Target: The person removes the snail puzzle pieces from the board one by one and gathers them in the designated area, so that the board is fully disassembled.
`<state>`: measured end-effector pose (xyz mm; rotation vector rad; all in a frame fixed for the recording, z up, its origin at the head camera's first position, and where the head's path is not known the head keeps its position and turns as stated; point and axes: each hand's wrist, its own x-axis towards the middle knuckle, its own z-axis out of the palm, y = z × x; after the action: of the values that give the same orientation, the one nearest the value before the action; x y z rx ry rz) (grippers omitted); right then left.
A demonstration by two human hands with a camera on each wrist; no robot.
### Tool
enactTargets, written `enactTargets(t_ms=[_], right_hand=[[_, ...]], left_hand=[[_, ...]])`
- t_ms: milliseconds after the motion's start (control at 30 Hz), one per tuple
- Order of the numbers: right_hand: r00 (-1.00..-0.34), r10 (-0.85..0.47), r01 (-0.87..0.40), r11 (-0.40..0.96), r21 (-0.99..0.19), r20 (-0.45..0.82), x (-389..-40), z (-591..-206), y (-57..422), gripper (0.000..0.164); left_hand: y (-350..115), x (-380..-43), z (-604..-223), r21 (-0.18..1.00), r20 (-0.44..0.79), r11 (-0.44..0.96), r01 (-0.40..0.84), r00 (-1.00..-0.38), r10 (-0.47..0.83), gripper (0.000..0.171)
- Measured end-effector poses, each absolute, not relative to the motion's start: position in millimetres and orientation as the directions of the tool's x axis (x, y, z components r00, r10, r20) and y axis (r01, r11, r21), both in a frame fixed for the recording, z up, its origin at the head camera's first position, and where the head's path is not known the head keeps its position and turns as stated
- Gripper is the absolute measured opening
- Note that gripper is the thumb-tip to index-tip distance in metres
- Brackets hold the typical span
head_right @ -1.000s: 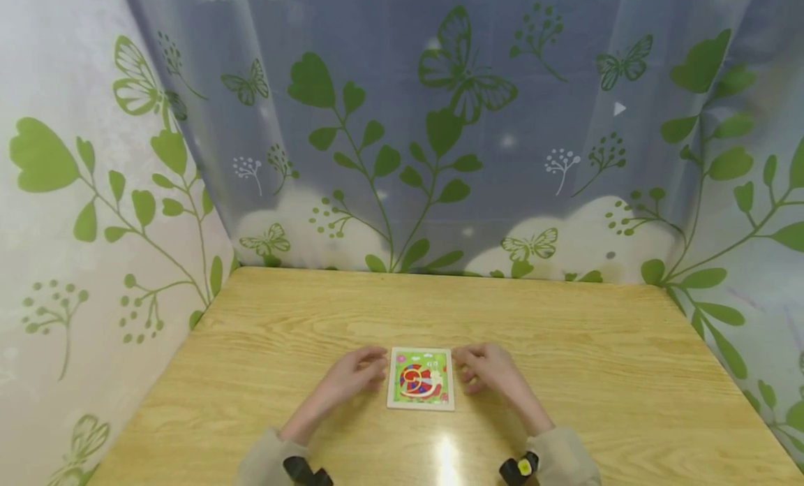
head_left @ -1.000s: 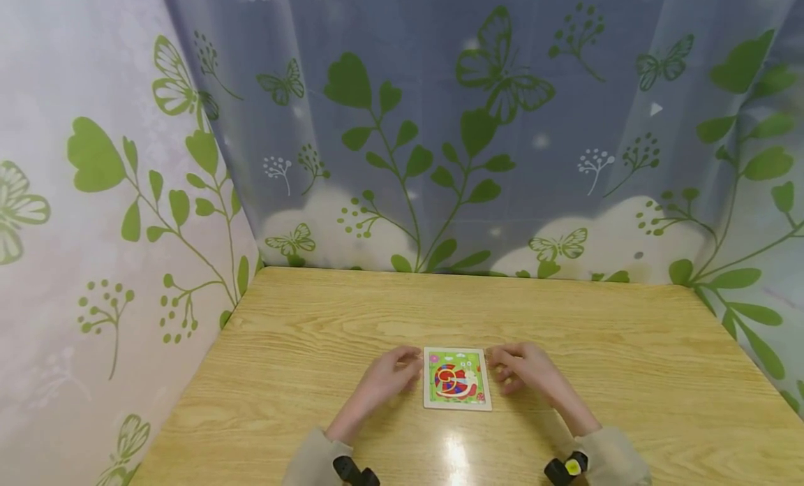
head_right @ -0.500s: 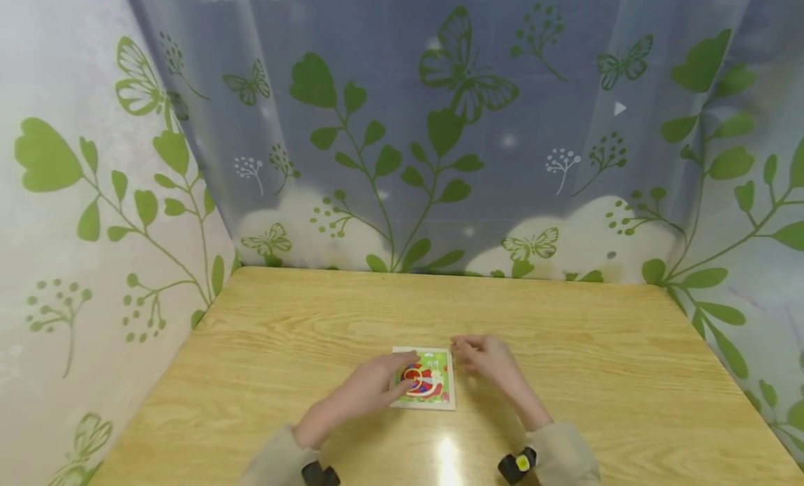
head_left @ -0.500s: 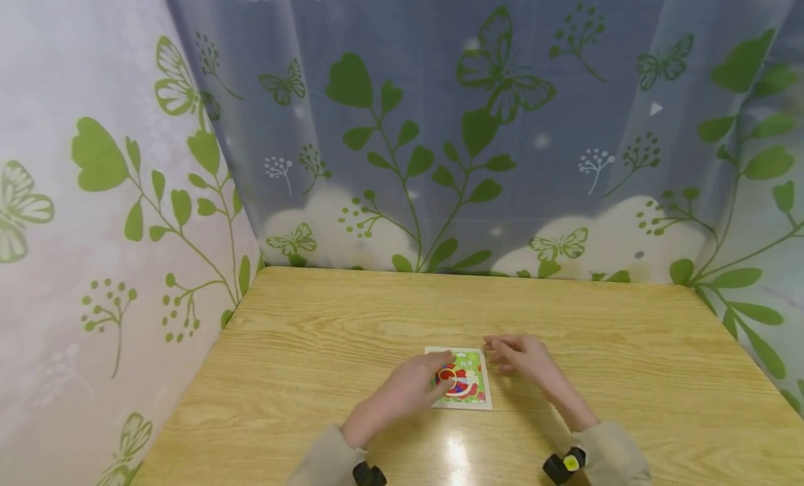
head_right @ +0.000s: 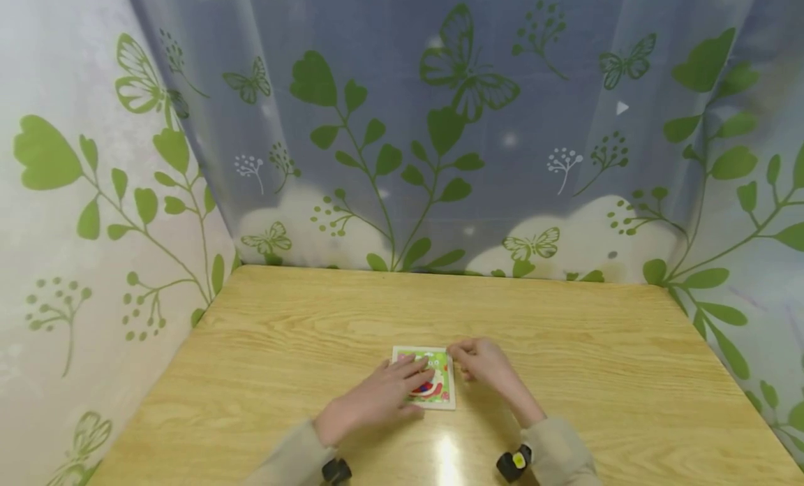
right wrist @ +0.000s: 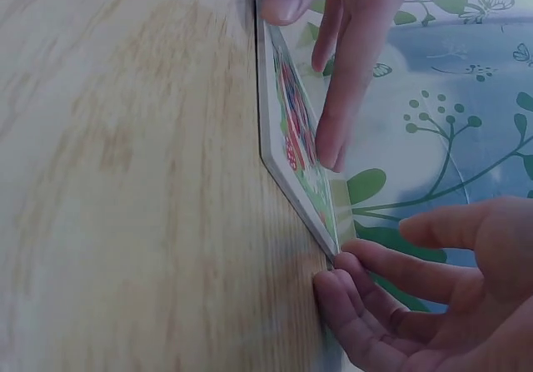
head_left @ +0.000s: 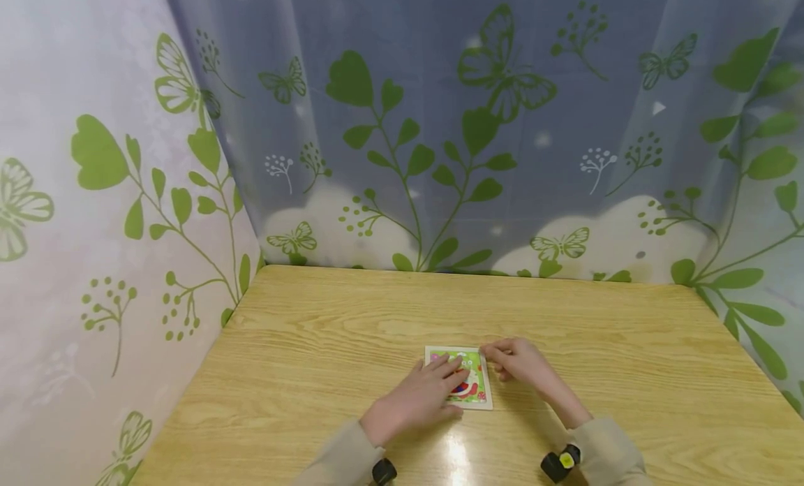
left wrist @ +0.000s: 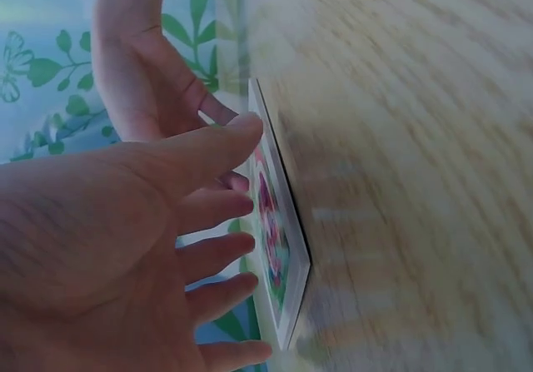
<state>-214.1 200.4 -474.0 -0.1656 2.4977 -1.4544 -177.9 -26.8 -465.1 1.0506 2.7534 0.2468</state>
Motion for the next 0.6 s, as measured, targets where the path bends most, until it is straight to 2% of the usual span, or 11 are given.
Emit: enactTargets(t_ms=[600], right_hand=[[-0.961, -0.206, 0.027, 0.590, -0.807, -0.182, -213.3, -472.4, 197.3, 0.035]], left_hand=[[-24.5, -179.0, -467.8, 0.196, -0.100, 0.741, 0.642, -0.739, 0.666, 0.059]])
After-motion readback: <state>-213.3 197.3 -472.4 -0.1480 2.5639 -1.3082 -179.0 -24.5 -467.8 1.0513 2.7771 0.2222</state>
